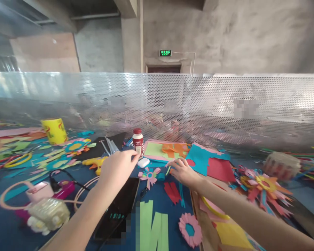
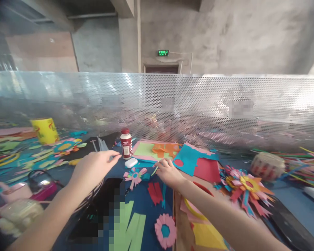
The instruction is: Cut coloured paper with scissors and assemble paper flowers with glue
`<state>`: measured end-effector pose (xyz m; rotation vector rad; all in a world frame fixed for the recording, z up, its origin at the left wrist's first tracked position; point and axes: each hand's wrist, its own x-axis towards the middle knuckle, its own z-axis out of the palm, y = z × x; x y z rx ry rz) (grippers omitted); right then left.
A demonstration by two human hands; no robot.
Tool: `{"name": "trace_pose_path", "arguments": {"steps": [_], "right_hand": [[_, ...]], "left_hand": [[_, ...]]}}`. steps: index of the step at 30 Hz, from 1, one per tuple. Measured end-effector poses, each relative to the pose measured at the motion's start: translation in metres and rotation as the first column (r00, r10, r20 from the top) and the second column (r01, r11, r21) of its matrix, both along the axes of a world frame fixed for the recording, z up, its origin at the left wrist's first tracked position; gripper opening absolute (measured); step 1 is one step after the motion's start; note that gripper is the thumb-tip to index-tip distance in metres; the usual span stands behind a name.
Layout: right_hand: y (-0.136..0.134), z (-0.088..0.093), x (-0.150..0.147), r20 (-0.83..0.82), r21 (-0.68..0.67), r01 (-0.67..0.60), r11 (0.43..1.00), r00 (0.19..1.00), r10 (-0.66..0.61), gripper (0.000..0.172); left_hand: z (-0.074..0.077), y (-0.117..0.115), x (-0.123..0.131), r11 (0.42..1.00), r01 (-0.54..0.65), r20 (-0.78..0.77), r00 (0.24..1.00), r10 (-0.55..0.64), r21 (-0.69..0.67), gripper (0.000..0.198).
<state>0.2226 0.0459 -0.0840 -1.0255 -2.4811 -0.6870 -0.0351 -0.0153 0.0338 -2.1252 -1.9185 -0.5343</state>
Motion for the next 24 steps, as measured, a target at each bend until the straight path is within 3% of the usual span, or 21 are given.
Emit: {"name": "trace_pose_path", "arguments": {"steps": [6, 10, 15, 18, 21, 24], "right_hand": [[-0.008, 0.006, 0.007, -0.093, -0.037, 0.047, 0.998, 0.994, -0.051, 0.009], [-0.017, 0.018, 0.010, -0.156, -0.037, 0.042, 0.998, 0.987, -0.047, 0.008], [-0.037, 0.033, 0.013, -0.182, -0.007, 0.010, 1.000, 0.983, -0.011, 0.013], [-0.052, 0.040, 0.016, -0.150, 0.049, -0.007, 0.999, 0.989, 0.014, 0.018], [-0.063, 0.045, 0.015, -0.081, 0.102, -0.033, 0.994, 0.996, 0.041, 0.019], [-0.071, 0.049, 0.011, -0.035, 0.141, -0.060, 0.988, 0.997, 0.065, 0.015]], "left_hand": [[0.009, 0.019, -0.042, 0.969, -0.027, 0.170, 0.983, 0.071, -0.247, 0.025], [0.013, 0.027, -0.055, 0.971, 0.111, 0.367, 0.930, -0.026, -0.212, 0.020], [0.040, 0.022, -0.083, 0.983, 0.161, 0.465, 0.879, -0.102, -0.090, 0.021], [0.051, 0.027, -0.108, 0.986, 0.104, 0.419, 0.907, -0.039, -0.132, 0.026], [0.052, 0.043, -0.126, 0.956, -0.153, 0.062, 0.983, 0.174, -0.251, 0.043], [0.049, 0.056, -0.132, 0.922, -0.229, -0.037, 0.973, 0.229, -0.312, 0.037]]}}
